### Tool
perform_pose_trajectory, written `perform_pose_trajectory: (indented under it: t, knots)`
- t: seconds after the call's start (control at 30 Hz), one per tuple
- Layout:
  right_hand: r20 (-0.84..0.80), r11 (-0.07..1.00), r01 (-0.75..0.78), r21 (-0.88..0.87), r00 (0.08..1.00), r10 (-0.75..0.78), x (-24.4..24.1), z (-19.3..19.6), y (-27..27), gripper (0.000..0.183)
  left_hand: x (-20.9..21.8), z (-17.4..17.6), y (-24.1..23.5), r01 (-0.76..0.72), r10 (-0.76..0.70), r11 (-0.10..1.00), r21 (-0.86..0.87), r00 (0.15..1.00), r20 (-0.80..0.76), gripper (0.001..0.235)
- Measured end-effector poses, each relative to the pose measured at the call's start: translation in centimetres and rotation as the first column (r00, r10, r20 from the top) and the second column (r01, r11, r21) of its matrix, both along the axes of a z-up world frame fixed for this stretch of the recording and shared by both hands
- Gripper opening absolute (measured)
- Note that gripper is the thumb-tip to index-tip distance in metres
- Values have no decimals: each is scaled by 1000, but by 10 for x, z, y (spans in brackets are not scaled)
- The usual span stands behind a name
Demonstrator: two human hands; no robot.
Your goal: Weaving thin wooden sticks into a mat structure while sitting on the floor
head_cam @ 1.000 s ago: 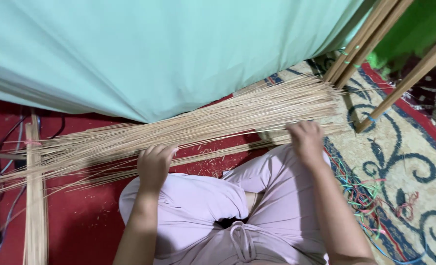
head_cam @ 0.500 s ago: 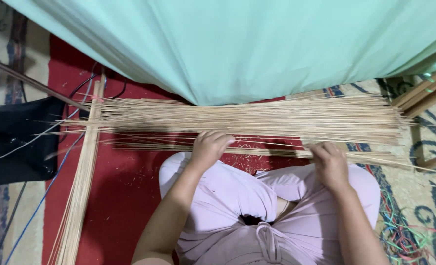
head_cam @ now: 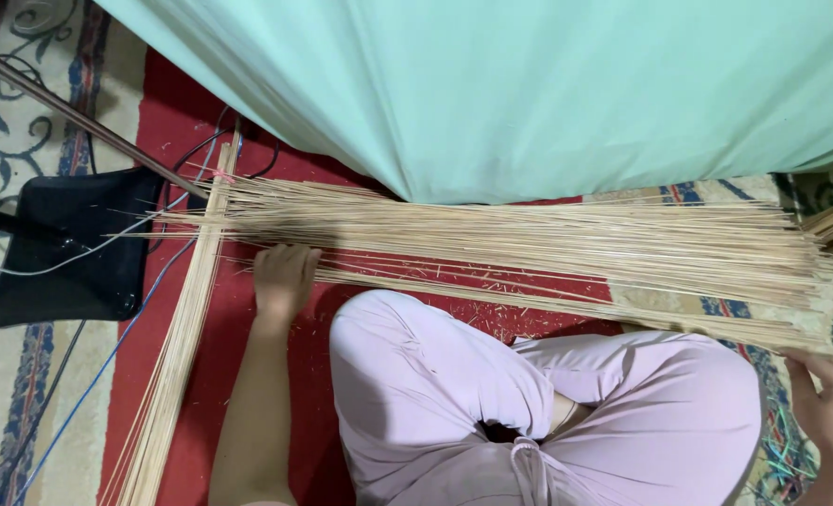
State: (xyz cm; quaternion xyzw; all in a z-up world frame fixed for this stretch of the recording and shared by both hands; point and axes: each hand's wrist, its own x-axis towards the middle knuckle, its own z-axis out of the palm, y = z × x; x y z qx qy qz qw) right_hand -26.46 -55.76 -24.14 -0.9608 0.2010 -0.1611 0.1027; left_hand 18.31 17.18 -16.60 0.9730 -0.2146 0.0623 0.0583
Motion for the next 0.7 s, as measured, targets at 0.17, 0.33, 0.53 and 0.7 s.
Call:
perform_pose_trajectory:
  t: [0.17,0.33,0.53,0.7]
  knots:
    - [-100,1000,28,-12,995,-29,10,24,21,22,-9,30,-23,-184,193,971,151,980,-46,68]
    - [-64,966,-66,251,994,84,75,23,56,32,-23,34,-108,57,-51,998,24,981,-186,58]
    - [-107,940,-122,320,981,163,159,44,132,20,-44,-38,-215,569,-571,815,-109,758,-317,25]
    - [-277,919,-119,376,932,234,199,-3,128,20,-17,-162,-235,573,-501,785,236,811,-302,32]
